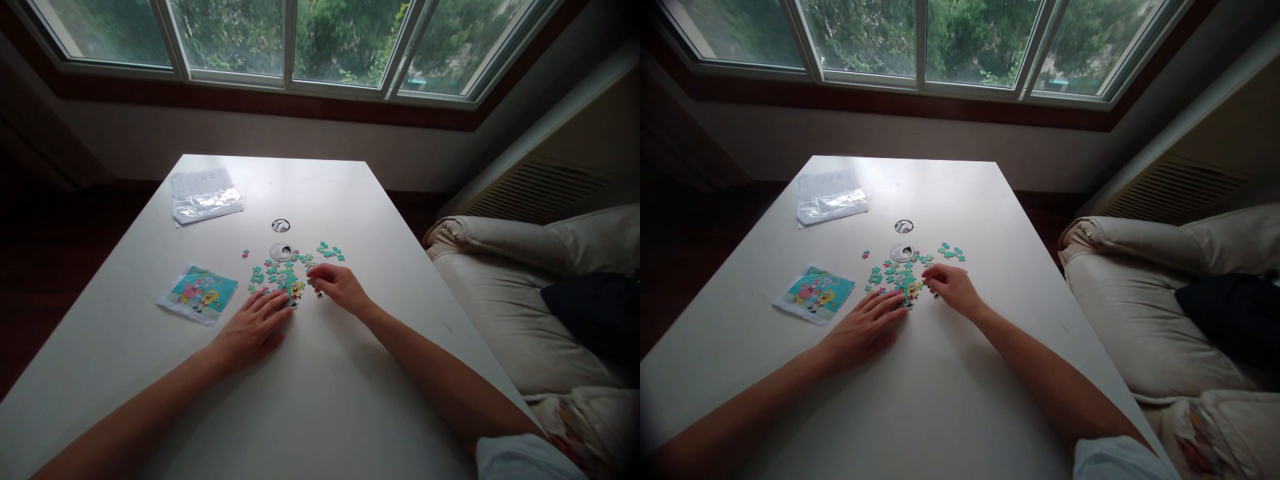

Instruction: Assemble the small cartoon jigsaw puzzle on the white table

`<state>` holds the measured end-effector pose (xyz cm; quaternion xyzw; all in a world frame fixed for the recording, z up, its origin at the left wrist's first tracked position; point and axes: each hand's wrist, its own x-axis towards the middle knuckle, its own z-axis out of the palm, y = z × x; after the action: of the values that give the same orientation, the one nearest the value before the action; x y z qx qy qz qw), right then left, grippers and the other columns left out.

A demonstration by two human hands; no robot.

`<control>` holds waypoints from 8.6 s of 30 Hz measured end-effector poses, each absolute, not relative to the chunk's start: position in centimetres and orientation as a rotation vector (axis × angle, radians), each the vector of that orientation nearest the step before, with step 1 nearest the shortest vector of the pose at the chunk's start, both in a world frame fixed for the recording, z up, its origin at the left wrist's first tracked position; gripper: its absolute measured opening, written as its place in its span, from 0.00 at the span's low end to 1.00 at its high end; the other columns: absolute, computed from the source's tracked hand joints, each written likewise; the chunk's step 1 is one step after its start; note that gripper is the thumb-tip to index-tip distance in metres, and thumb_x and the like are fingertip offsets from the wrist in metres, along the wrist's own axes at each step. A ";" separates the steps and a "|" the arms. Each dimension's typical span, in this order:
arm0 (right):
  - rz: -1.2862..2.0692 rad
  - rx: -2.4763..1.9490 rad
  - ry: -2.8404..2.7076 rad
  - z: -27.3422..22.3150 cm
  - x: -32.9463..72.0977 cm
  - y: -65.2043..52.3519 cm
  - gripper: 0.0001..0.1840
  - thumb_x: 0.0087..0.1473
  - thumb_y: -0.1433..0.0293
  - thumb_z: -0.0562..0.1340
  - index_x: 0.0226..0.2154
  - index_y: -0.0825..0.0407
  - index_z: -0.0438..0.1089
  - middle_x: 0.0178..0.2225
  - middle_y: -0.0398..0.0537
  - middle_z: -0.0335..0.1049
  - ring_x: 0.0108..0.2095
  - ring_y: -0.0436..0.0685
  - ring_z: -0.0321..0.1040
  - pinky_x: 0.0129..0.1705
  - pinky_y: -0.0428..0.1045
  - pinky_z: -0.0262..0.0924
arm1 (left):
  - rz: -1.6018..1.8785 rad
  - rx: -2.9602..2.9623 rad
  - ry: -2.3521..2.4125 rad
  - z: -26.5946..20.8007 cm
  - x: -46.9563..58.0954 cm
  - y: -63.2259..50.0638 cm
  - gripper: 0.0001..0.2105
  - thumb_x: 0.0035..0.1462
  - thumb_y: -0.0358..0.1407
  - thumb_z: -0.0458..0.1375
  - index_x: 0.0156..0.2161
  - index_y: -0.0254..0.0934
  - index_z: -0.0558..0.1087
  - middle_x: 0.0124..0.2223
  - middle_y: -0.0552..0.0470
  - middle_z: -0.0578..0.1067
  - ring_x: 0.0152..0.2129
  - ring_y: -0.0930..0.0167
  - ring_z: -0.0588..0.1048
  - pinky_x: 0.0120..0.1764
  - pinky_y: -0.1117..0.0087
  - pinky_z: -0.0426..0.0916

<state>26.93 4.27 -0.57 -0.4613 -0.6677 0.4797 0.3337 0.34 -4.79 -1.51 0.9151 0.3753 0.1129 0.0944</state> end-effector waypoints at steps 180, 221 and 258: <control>0.891 -1.094 -2.033 -1.4 28.1 3.7 0.11 0.58 0.74 0.58 0.40 0.50 0.75 0.33 0.44 0.70 0.29 0.49 0.64 0.33 0.46 0.59 | 0.279 2.744 1.084 -1.6 0.4 -4.6 0.23 0.68 0.39 0.52 0.66 0.40 0.63 0.70 0.43 0.60 0.68 0.58 0.57 0.68 0.47 0.50; 0.498 -0.914 -2.310 -1.5 28.4 3.7 0.11 0.62 0.76 0.58 0.42 0.48 0.73 0.38 0.50 0.74 0.42 0.59 0.66 0.47 0.54 0.63 | 0.288 2.722 1.083 -1.3 0.5 -4.7 0.23 0.68 0.39 0.52 0.66 0.40 0.63 0.70 0.43 0.61 0.68 0.58 0.57 0.68 0.47 0.50; 0.764 -1.320 -1.772 -2.5 30.6 5.7 0.12 0.56 0.67 0.62 0.43 0.49 0.76 0.33 0.45 0.75 0.32 0.53 0.67 0.33 0.47 0.62 | 0.364 2.780 0.950 -0.8 0.7 -4.8 0.18 0.67 0.35 0.52 0.60 0.41 0.69 0.65 0.45 0.68 0.61 0.60 0.67 0.65 0.51 0.57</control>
<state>30.64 5.69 -2.47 -0.5197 -0.6975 0.3008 0.3910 0.72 -4.82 -0.84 0.9352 0.3196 0.1225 0.0907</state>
